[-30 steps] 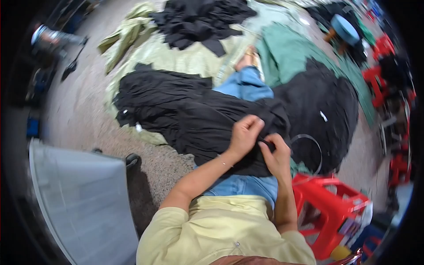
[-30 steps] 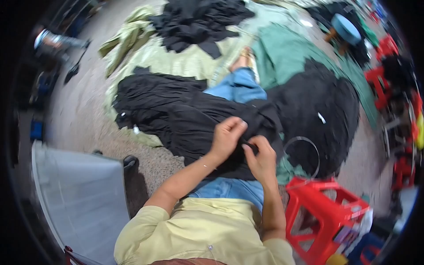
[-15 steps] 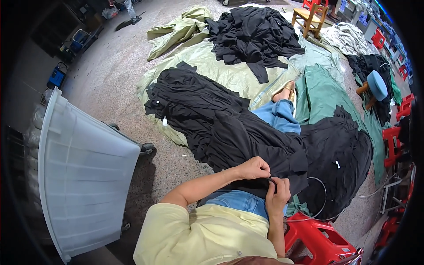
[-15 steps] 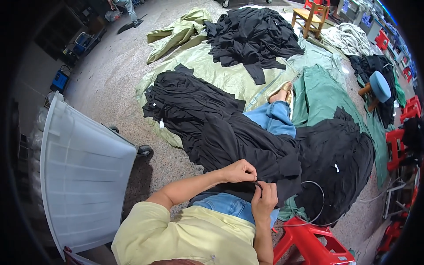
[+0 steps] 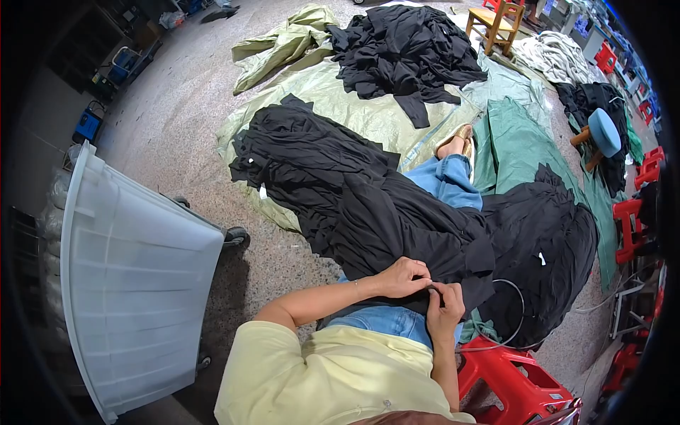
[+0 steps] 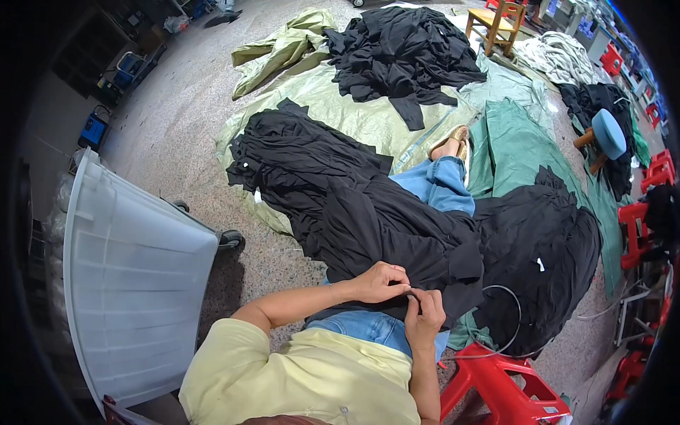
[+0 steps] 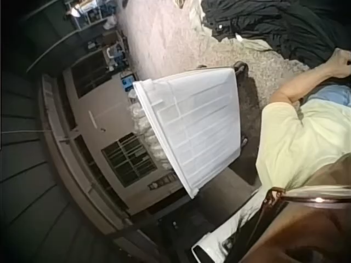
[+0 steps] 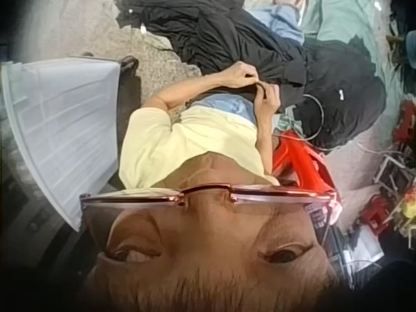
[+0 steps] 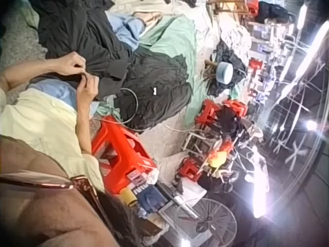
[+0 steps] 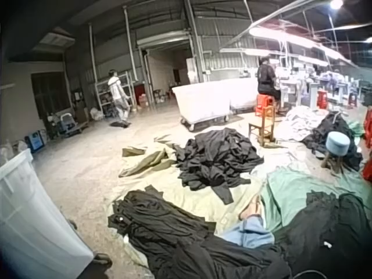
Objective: Inspecting black textile garments for quality and sorting them into piles while sitting on the floor.
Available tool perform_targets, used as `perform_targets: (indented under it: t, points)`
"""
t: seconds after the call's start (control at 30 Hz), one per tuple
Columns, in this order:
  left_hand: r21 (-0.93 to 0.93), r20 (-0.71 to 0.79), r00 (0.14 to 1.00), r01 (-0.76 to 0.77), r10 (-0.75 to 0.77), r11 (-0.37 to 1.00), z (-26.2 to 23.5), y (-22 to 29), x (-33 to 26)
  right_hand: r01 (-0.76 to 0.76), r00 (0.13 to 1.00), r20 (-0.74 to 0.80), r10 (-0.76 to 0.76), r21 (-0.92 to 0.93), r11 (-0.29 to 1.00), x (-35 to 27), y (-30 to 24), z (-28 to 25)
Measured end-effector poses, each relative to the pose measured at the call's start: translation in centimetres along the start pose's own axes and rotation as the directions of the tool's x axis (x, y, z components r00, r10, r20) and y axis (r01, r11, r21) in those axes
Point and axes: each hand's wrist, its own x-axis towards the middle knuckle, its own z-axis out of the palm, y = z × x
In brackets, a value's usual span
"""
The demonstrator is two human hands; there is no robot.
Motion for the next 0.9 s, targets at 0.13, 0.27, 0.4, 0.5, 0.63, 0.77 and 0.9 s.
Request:
perform_targets:
  t: [0.13, 0.27, 0.4, 0.5, 0.63, 0.77, 0.9]
  points:
    - [-0.012, 0.039, 0.999, 0.028, -0.028, 1.000, -0.4, 0.2, -0.2, -0.001, 1.000, -0.003, 0.001, 0.011, 1.000, 0.2, 0.3, -0.1]
    - [-0.011, 0.067, 0.998, 0.012, -0.011, 1.000, -0.5, -0.1, -0.2, -0.041, 0.999, 0.016, 0.040, 0.050, 0.998, 0.3, 0.2, -0.3]
    - [0.111, 0.052, 0.997, -0.063, 0.057, 0.992, 0.2, -0.3, -0.4, -0.066, 0.998, 0.020, 0.064, 0.076, 0.995, 0.3, 0.4, -0.4]
    - [0.055, -0.069, 0.996, -0.056, 0.059, 0.997, 1.0, 0.1, -0.7, -0.131, 0.991, 0.018, 0.130, 0.115, 0.985, 0.2, 1.0, -0.4]
    - [-0.051, -0.161, 0.987, -0.018, 0.010, 0.999, 1.9, 0.8, -1.0, -0.462, 0.882, 0.153, 0.447, 0.475, 0.749, -0.1, 2.3, 0.0]
    - [-0.211, -0.144, 0.980, 0.103, -0.135, 0.972, 2.5, 1.1, -1.4, -0.589, 0.769, 0.334, 0.546, 0.702, 0.400, -0.5, 3.5, 0.4]
    - [-0.259, -0.133, 0.970, 0.163, -0.203, 0.952, 2.9, 0.9, -1.8, -0.619, 0.722, 0.387, 0.574, 0.731, 0.286, -0.9, 3.8, 0.5]
